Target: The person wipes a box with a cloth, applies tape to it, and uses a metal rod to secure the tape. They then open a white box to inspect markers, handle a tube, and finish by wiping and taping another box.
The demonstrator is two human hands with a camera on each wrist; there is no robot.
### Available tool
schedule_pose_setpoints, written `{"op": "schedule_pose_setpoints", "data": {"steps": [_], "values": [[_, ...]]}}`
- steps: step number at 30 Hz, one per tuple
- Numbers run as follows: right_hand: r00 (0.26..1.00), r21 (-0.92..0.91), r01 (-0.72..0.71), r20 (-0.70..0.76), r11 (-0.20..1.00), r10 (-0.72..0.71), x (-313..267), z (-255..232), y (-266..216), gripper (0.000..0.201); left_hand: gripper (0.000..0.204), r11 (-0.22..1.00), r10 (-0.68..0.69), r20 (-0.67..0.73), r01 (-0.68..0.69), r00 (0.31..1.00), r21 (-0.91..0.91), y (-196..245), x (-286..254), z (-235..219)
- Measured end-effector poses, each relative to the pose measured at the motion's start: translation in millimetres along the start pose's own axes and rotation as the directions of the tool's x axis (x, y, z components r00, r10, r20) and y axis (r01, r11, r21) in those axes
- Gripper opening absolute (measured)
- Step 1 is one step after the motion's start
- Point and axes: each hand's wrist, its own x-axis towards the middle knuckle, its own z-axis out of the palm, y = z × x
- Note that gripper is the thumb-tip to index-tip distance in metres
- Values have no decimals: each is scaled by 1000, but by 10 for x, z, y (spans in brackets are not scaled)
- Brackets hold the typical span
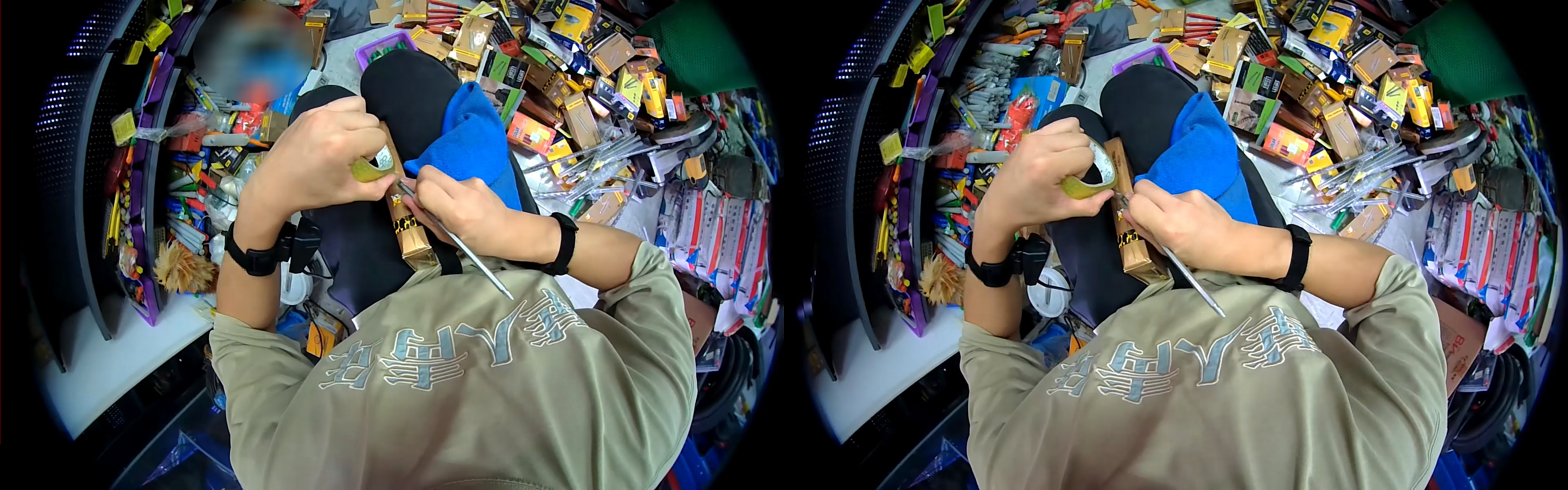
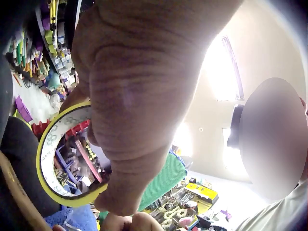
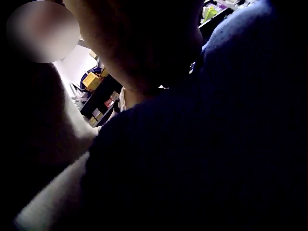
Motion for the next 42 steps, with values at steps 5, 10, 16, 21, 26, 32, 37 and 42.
{"op": "schedule_pose_setpoints", "data": {"steps": [5, 10, 16, 21, 26, 32, 37, 42], "values": [[1000, -4, 10, -9, 1000, -10, -1, 16, 12, 17, 40, 1000, -15, -10, 15, 1000, 10, 23, 23, 20], [979, -33, -160, -133, 987, 154, 99, 35, 395, 19, 38, 994, -20, -52, 26, 998, 104, 123, 33, -318], [922, 364, -122, -302, 923, 241, 277, -266, 179, 18, 46, 966, -63, -177, 105, 982, 238, 68, -69, -621], [985, 282, -76, -127, 956, 115, 356, -650, 160, 29, 51, 952, -250, -302, 291, 920, 99, 103, -261, -552], [954, 101, -148, 276, 984, 115, 423, -460, 52, 31, 52, 942, -335, -451, 303, 827, -143, 139, -574, -254], [911, 110, -150, 401, 983, 94, 603, -301, 107, 21, 51, 904, -385, -630, 138, 674, -404, 307, -753, -63], [860, 122, -239, 487, 963, 152, 724, -248, 93, 18, 48, 851, -455, -678, 57, 577, -523, 354, -815, -20], [776, 126, -390, 578, 912, 252, 841, -260, 81, 22, 41, 747, -526, -681, -107, 509, -657, 354, -843, 13]]}}
